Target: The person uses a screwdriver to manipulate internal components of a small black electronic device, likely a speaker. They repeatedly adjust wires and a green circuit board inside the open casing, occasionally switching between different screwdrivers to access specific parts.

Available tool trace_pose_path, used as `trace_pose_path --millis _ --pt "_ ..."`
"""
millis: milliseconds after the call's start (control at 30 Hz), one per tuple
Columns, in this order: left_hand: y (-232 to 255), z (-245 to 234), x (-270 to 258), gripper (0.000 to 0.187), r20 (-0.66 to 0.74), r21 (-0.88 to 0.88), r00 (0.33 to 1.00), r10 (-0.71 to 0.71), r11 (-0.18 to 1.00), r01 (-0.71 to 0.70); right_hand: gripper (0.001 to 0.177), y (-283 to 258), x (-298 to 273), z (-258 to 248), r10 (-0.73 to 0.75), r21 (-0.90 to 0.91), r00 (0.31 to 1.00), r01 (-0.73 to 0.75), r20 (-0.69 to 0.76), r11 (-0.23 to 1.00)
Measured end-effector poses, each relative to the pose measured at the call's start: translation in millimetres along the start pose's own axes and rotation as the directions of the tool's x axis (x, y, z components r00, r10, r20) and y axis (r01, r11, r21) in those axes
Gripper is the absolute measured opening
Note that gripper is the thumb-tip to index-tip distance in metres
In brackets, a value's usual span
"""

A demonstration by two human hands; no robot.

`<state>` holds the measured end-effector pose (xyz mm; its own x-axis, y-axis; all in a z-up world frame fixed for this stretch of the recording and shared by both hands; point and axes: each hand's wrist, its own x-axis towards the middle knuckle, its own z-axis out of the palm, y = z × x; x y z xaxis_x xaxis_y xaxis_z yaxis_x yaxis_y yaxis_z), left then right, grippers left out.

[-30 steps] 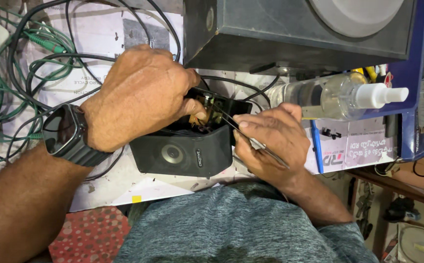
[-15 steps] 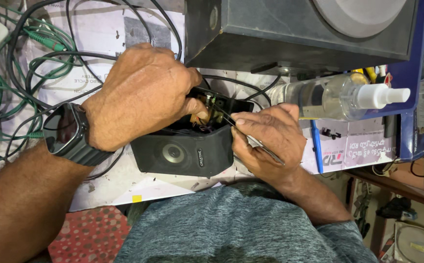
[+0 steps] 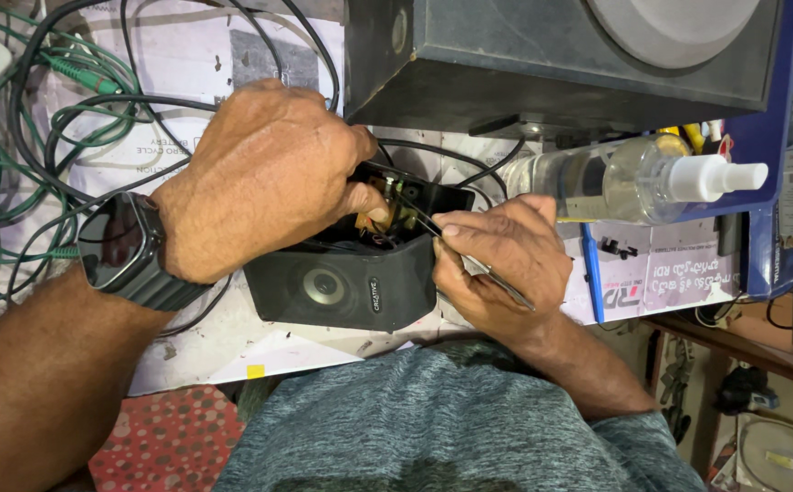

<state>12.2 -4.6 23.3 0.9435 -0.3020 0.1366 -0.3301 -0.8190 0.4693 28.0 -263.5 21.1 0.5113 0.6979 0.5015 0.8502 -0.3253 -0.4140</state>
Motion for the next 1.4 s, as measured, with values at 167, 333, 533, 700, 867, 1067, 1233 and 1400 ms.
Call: trace_pose_path --millis 167,333,533,700,867,1067,1233,1400 --pt "0 0 0 0.045 0.003 0.004 1.0 0.007 1.0 -0.007 0.031 1 -3 0 0.016 0.01 1.0 -0.016 0.001 1.0" --pt "0 0 0 0.044 0.015 0.006 1.0 -0.008 1.0 0.008 0.031 3 -2 2 0.009 0.027 1.0 -0.008 -0.015 1.0" --pt "0 0 -1 0.043 -0.01 0.003 1.0 0.01 1.0 -0.01 0.03 2 0 0 0.023 0.058 1.0 -0.022 -0.011 0.998" --pt "-1 1 -1 0.043 -0.018 0.001 1.0 0.014 1.0 -0.014 0.031 1 0 -2 0.042 0.086 0.999 -0.041 -0.012 0.995" --pt "0 0 -1 0.045 0.003 -0.003 1.0 0.003 1.0 -0.003 0.032 0 1 -2 0.072 0.108 0.997 -0.069 -0.022 0.992" --pt "0 0 0 0.043 -0.004 0.007 1.0 0.004 1.0 -0.004 0.032 -2 5 -5 0.084 0.103 0.996 -0.082 -0.017 0.991" --pt "1 -1 -1 0.042 -0.006 -0.001 1.0 -0.006 1.0 0.006 0.03 -4 6 -14 0.14 0.138 0.99 -0.139 0.0 0.981" --pt "2 -5 0 0.042 0.036 -0.002 0.999 -0.027 1.0 0.027 0.028 1 5 -10 0.219 0.225 0.975 -0.207 -0.03 0.952"
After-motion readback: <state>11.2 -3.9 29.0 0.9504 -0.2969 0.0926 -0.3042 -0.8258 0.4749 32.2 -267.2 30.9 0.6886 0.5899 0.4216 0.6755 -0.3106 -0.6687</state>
